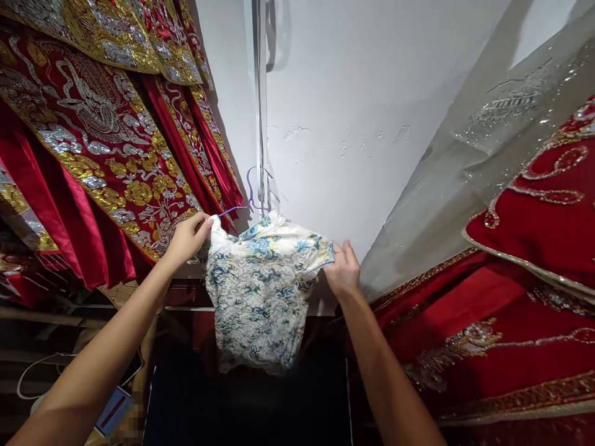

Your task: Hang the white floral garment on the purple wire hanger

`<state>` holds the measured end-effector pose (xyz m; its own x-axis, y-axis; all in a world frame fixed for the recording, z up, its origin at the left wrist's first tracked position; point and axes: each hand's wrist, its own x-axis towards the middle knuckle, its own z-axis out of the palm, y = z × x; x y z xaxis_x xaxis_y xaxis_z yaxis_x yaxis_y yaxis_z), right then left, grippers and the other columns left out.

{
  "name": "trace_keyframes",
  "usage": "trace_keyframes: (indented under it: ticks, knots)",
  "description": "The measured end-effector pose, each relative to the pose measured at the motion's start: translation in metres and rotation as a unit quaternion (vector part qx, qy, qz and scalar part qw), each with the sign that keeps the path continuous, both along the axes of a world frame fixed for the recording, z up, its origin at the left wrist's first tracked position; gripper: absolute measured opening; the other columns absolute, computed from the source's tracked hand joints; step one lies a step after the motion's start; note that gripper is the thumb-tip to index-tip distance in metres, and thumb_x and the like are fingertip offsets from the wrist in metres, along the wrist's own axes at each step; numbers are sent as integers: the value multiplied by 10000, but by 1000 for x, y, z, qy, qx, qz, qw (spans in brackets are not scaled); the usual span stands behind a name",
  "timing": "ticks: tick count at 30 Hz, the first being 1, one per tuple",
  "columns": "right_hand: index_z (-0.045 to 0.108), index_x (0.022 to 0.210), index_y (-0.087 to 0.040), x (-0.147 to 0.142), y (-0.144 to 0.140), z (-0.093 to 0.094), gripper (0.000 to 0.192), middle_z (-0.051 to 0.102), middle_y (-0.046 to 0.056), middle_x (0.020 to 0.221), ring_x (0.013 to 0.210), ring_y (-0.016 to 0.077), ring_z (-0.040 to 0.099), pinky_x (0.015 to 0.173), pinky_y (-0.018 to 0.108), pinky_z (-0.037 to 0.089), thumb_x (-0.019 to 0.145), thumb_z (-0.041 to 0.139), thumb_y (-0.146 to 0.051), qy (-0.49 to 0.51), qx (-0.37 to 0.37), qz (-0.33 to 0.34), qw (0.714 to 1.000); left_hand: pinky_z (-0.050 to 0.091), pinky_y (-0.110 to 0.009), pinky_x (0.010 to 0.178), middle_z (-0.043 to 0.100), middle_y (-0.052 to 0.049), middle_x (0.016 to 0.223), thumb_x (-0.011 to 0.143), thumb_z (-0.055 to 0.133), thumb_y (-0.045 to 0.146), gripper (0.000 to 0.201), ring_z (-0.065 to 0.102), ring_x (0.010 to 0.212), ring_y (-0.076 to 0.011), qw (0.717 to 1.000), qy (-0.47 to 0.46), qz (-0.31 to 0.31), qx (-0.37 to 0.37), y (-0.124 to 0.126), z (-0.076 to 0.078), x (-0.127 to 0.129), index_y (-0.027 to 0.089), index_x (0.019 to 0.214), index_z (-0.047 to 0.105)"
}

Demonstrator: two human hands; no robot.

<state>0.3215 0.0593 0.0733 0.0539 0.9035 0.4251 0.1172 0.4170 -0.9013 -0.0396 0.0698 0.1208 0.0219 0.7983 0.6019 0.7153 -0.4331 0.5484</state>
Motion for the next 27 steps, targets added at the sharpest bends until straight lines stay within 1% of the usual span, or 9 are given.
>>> trace_keyframes:
  ticks: [4,8,12,15,17,20,23,25,27]
  knots:
    - [670,1014,-216,-2,10,24,389,719,107,1014,1045,317,677,868,443,548,838,604,-557,113,-5,9,994,379,-269,671,642,-32,795,924,521,464,300,550,718,-182,1000,17,19,-4,7,7,10,181,891,616]
    - [657,1043,-230,-36,-3,52,339,715,58,998,939,258,697,796,371,572,815,674,-481,223,-12,69,972,426,-313,784,669,-77,979,898,571,458,297,597,888,-221,1000,5,9,10,18,12,20,178,989,613]
    - [636,1194,-251,-58,-48,54,395,706,37,974,809,208,692,706,327,576,848,676,-438,45,-53,269,961,465,-324,846,681,-90,1029,901,577,375,253,624,958,-213,989,-105,-101,0,24,6,17,161,1016,649]
    - [663,1195,-227,-50,-66,39,436,700,68,1084,982,245,678,876,382,554,808,732,-415,-150,-31,447,881,497,-310,787,700,-80,928,900,597,396,280,648,843,-191,964,-169,-195,-70,13,-2,11,145,977,696]
    - [656,1220,-228,-44,-61,22,406,680,88,1181,1120,272,633,995,442,495,847,689,-385,-233,10,406,883,516,-329,802,717,-66,873,894,624,397,334,667,798,-189,947,-159,-251,-126,-1,-5,11,160,1115,701]
    - [460,1446,-210,-50,-39,-11,667,514,149,1436,1351,339,448,1134,558,339,834,681,-356,-337,113,169,919,470,-430,1012,753,-94,945,906,623,367,384,682,1038,-252,927,-124,-324,-142,-26,-1,28,187,1241,679]
    - [239,1549,-127,-69,-18,-36,999,291,217,1569,1466,422,210,1182,661,143,743,736,-445,-410,210,23,887,326,-483,1168,722,-115,1174,918,611,334,318,493,1357,-277,898,-113,-407,-121,-46,11,57,216,1193,718]
    - [278,1528,-132,-77,-10,-41,938,320,219,1541,1451,425,241,1178,666,148,758,703,-459,-414,255,-12,874,325,-491,1177,688,-109,1254,912,620,331,291,455,1390,-280,876,-112,-450,-132,-55,22,72,233,1160,737]
    - [386,1475,-177,-75,-6,-34,804,407,187,1461,1378,392,376,1151,602,291,773,687,-427,-390,272,-10,880,349,-492,1170,645,-106,1326,874,675,329,315,478,1371,-290,873,-127,-450,-139,-58,31,77,236,1170,732]
